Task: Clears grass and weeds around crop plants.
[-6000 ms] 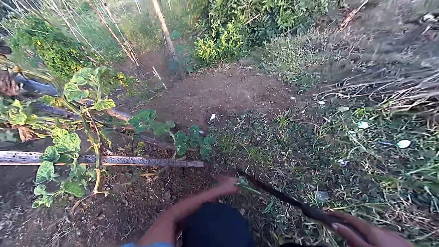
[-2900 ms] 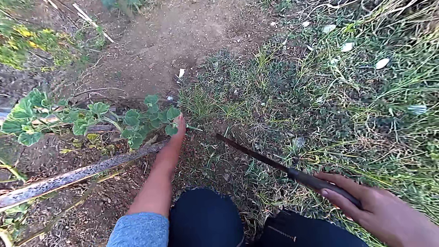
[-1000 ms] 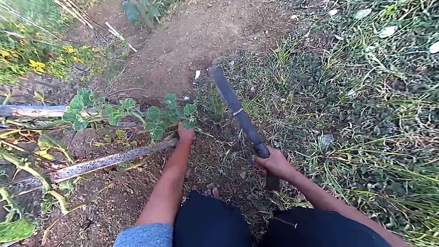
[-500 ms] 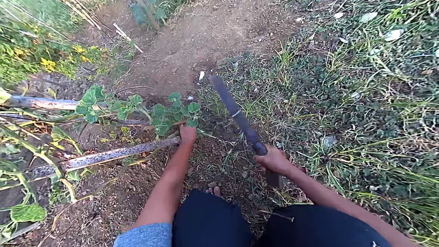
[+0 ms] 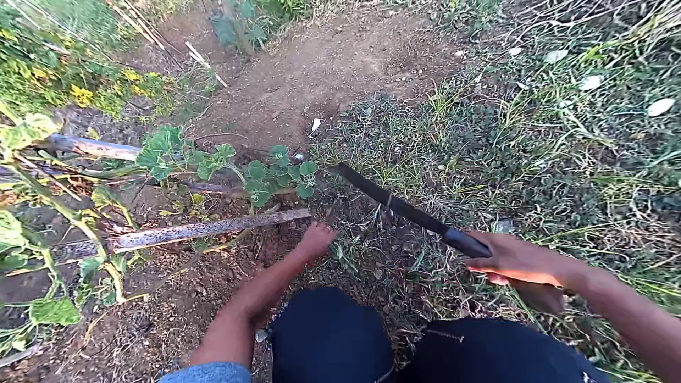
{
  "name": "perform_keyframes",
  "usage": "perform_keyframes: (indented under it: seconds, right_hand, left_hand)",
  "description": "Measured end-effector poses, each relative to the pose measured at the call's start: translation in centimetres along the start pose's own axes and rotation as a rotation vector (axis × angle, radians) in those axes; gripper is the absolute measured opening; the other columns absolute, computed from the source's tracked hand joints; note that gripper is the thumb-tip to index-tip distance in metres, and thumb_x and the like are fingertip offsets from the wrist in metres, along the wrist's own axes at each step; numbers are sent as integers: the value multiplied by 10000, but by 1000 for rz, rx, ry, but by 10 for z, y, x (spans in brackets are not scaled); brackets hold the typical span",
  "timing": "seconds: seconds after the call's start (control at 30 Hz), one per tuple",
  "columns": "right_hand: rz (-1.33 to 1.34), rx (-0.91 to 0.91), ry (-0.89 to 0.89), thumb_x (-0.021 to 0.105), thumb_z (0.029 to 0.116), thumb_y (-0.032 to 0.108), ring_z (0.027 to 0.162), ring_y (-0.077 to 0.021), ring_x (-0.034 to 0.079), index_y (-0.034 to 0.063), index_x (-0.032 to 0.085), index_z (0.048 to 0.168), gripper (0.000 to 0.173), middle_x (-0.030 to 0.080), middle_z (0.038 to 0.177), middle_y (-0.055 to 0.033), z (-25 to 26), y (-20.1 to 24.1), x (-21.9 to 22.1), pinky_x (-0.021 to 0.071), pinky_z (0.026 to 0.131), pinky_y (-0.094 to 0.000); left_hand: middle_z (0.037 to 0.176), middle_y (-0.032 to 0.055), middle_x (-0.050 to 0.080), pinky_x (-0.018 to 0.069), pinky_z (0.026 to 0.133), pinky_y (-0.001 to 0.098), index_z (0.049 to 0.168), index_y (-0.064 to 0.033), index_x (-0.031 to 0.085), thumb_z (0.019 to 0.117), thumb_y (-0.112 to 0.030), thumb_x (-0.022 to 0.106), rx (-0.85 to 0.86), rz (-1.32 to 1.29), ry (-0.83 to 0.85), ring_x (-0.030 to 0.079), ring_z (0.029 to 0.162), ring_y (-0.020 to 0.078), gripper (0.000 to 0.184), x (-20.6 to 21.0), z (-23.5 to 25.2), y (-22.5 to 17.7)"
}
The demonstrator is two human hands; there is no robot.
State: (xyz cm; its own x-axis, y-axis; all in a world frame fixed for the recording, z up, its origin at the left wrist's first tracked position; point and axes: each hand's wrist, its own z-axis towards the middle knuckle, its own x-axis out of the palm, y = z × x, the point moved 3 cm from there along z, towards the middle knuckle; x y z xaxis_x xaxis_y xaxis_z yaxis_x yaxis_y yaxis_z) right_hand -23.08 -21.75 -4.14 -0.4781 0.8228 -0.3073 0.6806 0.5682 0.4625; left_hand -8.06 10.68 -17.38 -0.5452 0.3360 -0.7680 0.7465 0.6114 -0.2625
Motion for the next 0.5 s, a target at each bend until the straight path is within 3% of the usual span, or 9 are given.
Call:
perform_keyframes:
  seconds: [0.1,0.13,0.2,0.27,0.3,0.33,0.4,0.5]
  right_hand:
    - [-191,-3,-129,632,1021,119,693,-238,688,136,522,1420,414,691,908,-159,-73,6,-49,590,652,-416]
    - [-298,-3,-191,624,1029,143,778,-300,699,149,485,1471,463,687,980,-192,-97,14,-59,585,712,-492]
    - [-427,-58,-399,671,992,154,883,-396,706,116,537,1446,475,707,1011,-229,-126,21,-67,555,787,-604]
    - [-430,-183,-569,730,938,175,770,-400,693,91,624,1343,427,704,876,-203,-125,18,-64,536,682,-636]
    - [-420,-243,-659,746,880,206,675,-382,670,114,667,1273,411,687,784,-169,-118,12,-60,517,590,-632]
    - [-414,-260,-713,750,854,246,649,-392,660,139,686,1248,413,679,759,-162,-113,12,-54,502,560,-647]
    - [-448,-257,-756,719,854,323,642,-412,657,166,689,1236,415,678,768,-167,-113,24,-32,496,540,-647]
    - [-497,-264,-756,667,884,245,716,-507,676,68,662,1264,419,690,894,-256,-125,50,5,496,558,-682]
  left_hand:
    - [1451,234,548,383,1106,603,1322,-11,633,931,-17,648,-97,-33,-65,493,1362,428,391,-13,19,17]
    - [1451,224,551,397,1100,598,1331,-34,639,932,0,634,-114,-28,-104,500,1355,423,401,-16,26,22]
    - [1392,217,594,419,1070,593,1324,-53,652,927,35,616,-134,-11,-187,531,1314,420,408,-23,42,34]
    - [1412,203,586,401,1087,593,1352,-48,621,963,66,557,-221,8,-175,502,1355,413,411,-30,55,46]
    - [1472,199,542,355,1133,597,1403,-38,575,981,72,530,-294,11,-133,434,1424,410,438,-31,63,54]
    - [1534,194,485,304,1187,596,1452,-32,524,987,79,514,-362,0,-109,336,1497,404,478,-30,70,64]
    - [1582,216,414,319,1192,593,1496,-10,464,971,91,531,-442,-25,-146,258,1533,418,539,-20,83,87]
    - [1558,303,391,323,1189,567,1484,79,427,1010,48,483,-526,28,-140,312,1486,477,478,-4,109,114]
